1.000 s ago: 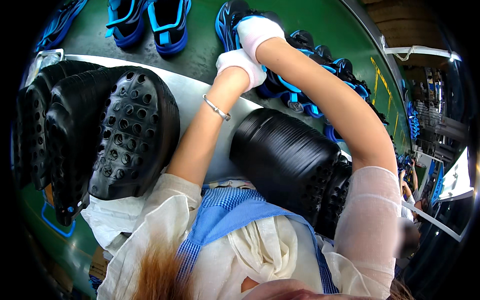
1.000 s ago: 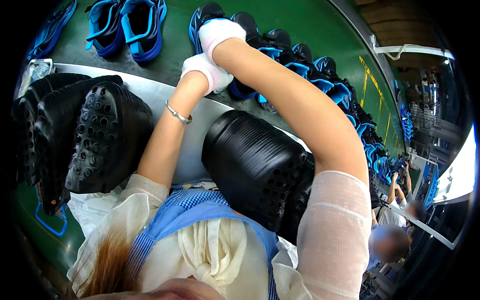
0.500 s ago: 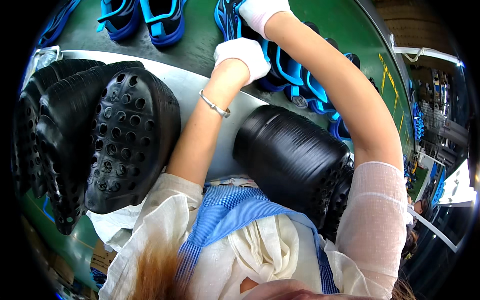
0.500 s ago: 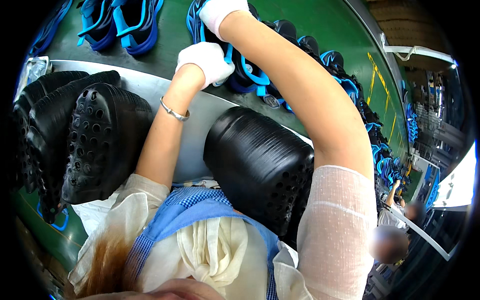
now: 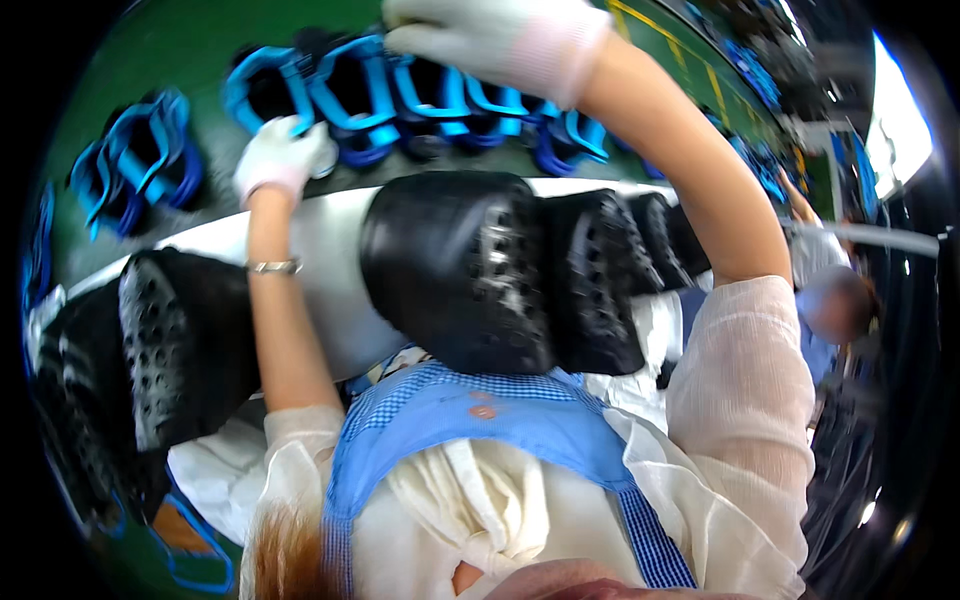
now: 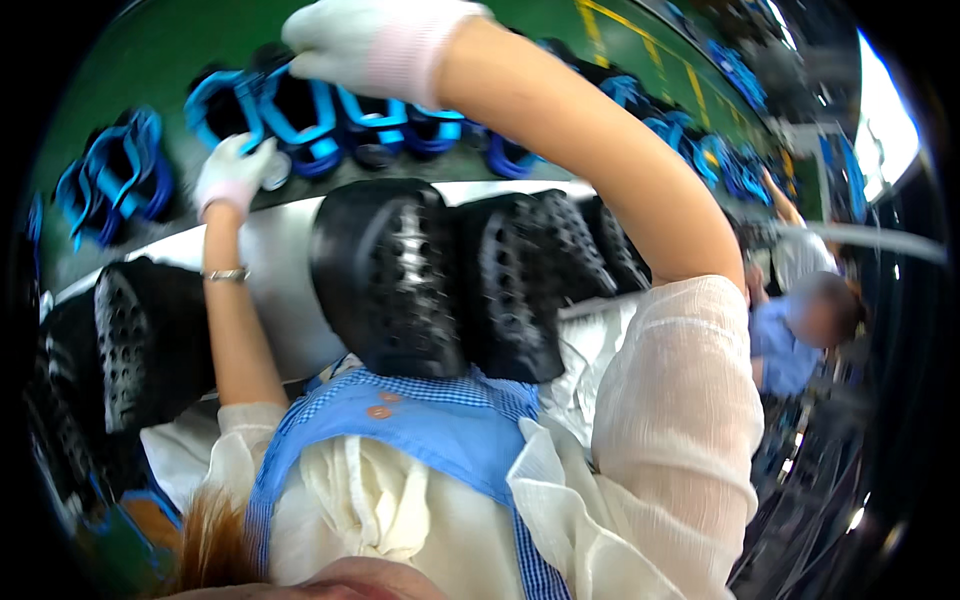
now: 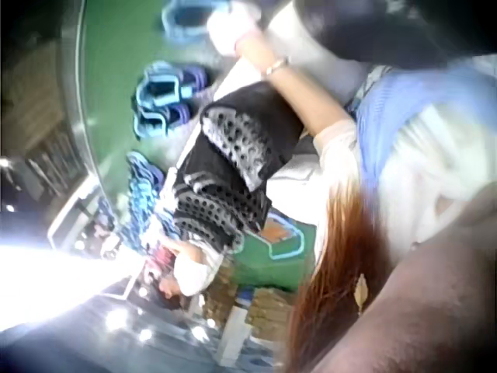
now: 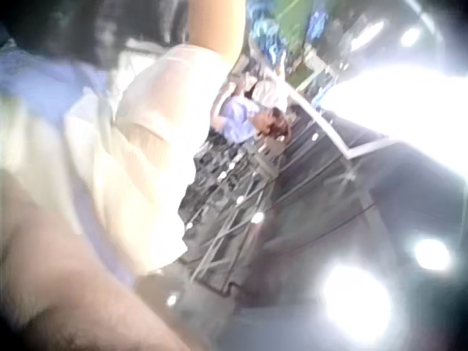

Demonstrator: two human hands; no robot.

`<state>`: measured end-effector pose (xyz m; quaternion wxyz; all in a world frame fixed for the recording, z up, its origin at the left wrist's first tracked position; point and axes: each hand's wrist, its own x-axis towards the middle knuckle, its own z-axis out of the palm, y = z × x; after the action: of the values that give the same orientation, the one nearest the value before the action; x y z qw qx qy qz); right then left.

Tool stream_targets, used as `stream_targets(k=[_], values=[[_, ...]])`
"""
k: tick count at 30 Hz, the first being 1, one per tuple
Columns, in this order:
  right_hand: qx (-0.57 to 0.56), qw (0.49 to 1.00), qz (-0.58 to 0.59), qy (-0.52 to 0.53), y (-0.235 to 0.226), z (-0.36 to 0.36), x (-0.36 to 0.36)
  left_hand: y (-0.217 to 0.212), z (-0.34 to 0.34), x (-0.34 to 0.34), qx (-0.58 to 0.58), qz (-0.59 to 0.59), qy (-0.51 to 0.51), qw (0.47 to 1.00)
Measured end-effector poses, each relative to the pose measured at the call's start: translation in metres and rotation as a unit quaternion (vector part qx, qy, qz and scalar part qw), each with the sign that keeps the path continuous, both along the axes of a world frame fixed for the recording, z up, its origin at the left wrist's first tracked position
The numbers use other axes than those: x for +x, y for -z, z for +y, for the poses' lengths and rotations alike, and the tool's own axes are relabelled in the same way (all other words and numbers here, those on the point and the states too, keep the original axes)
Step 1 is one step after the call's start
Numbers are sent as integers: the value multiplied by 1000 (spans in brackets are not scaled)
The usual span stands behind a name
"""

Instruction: The person assembles shoes by picking up a black perforated component, placing it over a blue-and-black shoe upper on a conveyor belt, and pressing the pieces together before moving the shoe along the line.

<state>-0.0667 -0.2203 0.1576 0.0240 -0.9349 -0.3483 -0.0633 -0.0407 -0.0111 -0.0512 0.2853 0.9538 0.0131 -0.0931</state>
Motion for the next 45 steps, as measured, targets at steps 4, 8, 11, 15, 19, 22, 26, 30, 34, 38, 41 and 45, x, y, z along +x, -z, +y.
stream_targets(k=[4, 8, 11, 15, 19, 22, 26, 30, 34, 38, 41, 45], values=[[14, 968, -85, 235, -71, -105, -90, 12, 3, -1, 39, -147, -50, 987], [119, 876, -130, 450, -77, -236, -175, 18, 46, -7, 115, -219, -163, 955], [90, 825, -136, 541, -59, -302, -238, 12, 32, -17, 205, -289, -199, 914], [113, 806, -93, 573, -1, -366, -283, -6, 19, -31, 195, -389, -179, 882], [38, 818, -43, 572, 28, -388, -288, -14, 18, -32, 161, -394, -152, 892], [40, 832, -32, 552, 37, -396, -283, -17, 20, -34, 139, -380, -133, 905], [54, 820, 0, 570, 37, -392, -279, -11, 14, -38, 115, -361, -117, 918], [36, 826, -7, 563, 34, -395, -282, -12, 10, -39, 83, -342, -113, 929], [25, 849, 2, 527, 24, -393, -286, -8, 20, -32, 71, -355, -93, 927], [52, 851, 49, 520, 12, -384, -286, -18, 18, -36, 39, -342, -105, 933], [63, 837, 65, 540, -2, -383, -292, -16, 14, -34, 24, -340, -97, 935], [125, 815, 32, 565, -13, -409, -311, -22, 3, -35, -15, -331, -90, 939]])
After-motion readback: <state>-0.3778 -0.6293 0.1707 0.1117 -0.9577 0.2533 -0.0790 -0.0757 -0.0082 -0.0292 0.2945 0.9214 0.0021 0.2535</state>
